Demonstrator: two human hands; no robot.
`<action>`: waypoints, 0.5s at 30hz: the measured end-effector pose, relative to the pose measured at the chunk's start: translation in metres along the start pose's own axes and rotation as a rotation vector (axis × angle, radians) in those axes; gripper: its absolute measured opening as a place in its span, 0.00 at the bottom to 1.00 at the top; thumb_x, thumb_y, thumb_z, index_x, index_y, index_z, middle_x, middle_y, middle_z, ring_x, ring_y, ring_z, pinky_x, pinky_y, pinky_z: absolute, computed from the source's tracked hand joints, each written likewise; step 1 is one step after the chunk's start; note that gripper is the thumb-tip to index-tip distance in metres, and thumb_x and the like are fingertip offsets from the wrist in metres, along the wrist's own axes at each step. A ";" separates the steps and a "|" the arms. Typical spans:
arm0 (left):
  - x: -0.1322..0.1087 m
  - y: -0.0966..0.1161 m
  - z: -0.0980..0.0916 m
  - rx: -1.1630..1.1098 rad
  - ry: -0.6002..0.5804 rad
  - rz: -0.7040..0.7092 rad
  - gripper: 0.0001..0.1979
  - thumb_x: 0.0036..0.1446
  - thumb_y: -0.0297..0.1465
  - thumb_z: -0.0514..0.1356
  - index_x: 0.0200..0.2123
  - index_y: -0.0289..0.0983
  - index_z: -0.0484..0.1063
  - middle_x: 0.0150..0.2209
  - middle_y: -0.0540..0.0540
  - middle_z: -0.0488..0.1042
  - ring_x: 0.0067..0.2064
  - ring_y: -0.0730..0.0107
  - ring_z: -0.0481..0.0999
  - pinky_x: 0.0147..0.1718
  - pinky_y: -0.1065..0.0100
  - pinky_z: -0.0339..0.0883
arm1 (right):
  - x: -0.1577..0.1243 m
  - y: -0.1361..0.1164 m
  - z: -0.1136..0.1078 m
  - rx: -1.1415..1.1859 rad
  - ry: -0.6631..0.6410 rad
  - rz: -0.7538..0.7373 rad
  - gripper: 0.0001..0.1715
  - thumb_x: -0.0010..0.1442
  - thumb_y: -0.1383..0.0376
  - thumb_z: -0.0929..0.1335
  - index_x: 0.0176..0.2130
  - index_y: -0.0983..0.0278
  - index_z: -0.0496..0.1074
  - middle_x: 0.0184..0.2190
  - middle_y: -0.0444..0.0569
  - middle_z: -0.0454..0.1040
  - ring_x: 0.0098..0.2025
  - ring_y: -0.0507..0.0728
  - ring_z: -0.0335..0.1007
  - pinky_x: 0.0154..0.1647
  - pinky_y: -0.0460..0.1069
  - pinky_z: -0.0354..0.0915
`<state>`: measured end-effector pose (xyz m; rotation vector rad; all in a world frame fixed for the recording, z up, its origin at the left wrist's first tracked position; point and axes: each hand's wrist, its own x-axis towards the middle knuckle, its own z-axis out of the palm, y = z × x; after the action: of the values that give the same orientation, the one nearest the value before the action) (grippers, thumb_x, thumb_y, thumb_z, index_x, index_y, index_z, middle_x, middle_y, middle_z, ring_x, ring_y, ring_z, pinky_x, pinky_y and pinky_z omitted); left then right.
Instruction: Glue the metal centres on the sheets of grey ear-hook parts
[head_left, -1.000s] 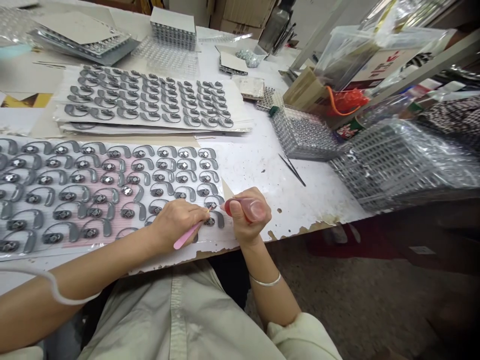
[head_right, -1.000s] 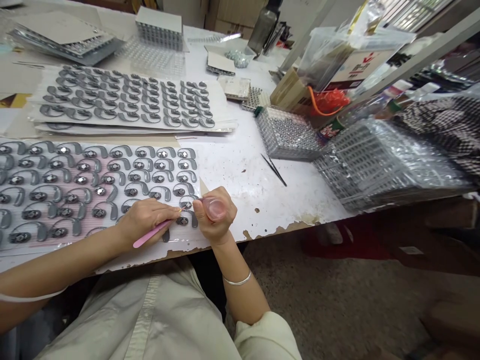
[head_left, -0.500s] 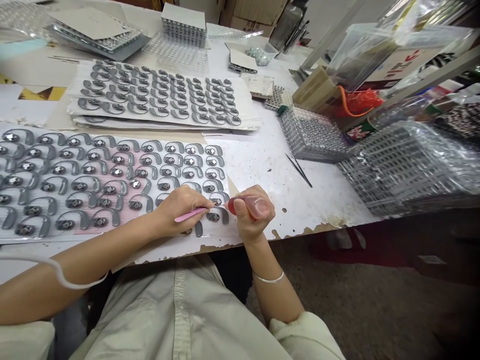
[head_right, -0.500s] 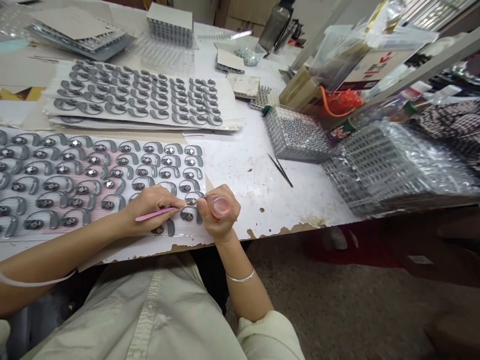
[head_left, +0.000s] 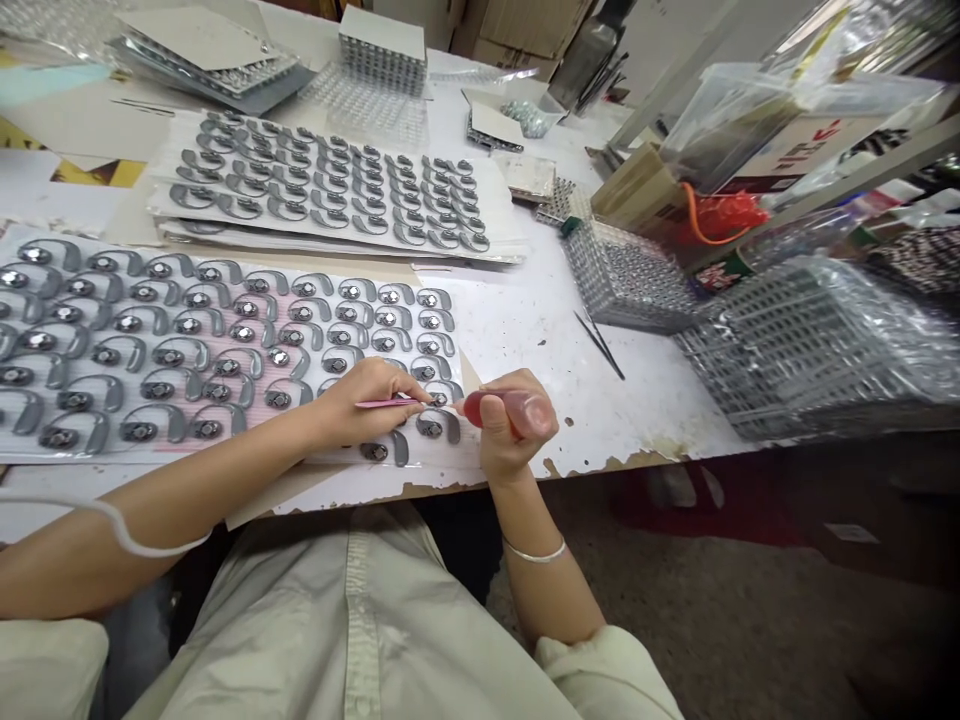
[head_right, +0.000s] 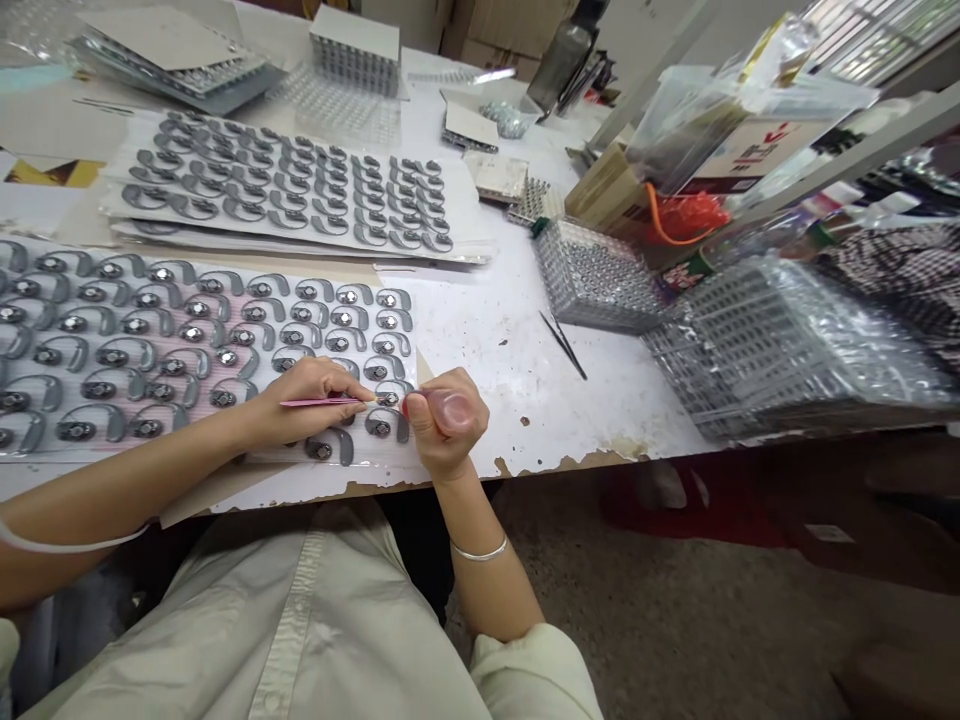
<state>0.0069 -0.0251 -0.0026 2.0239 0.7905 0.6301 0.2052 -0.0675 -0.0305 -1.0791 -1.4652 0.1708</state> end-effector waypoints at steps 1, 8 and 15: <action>0.001 0.000 0.000 -0.002 -0.007 -0.005 0.08 0.55 0.27 0.59 0.36 0.35 0.79 0.31 0.47 0.79 0.32 0.71 0.77 0.32 0.72 0.67 | -0.001 0.001 -0.001 -0.006 0.005 0.027 0.10 0.57 0.59 0.67 0.29 0.62 0.68 0.24 0.45 0.68 0.24 0.54 0.67 0.25 0.53 0.65; 0.003 -0.006 -0.003 -0.004 -0.028 0.032 0.09 0.54 0.27 0.59 0.35 0.36 0.79 0.28 0.48 0.79 0.29 0.72 0.75 0.31 0.73 0.65 | -0.004 0.003 0.001 0.018 -0.022 0.059 0.10 0.55 0.58 0.69 0.30 0.62 0.69 0.24 0.45 0.68 0.24 0.55 0.68 0.25 0.53 0.65; 0.003 -0.011 -0.002 -0.037 -0.026 0.036 0.08 0.53 0.26 0.59 0.35 0.36 0.79 0.29 0.48 0.79 0.29 0.73 0.75 0.30 0.74 0.64 | -0.003 0.004 0.003 0.002 -0.029 0.019 0.07 0.55 0.61 0.69 0.30 0.62 0.69 0.24 0.45 0.69 0.24 0.54 0.67 0.25 0.53 0.65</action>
<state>0.0047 -0.0174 -0.0103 2.0124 0.7233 0.6326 0.2038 -0.0656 -0.0354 -1.0930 -1.4802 0.2023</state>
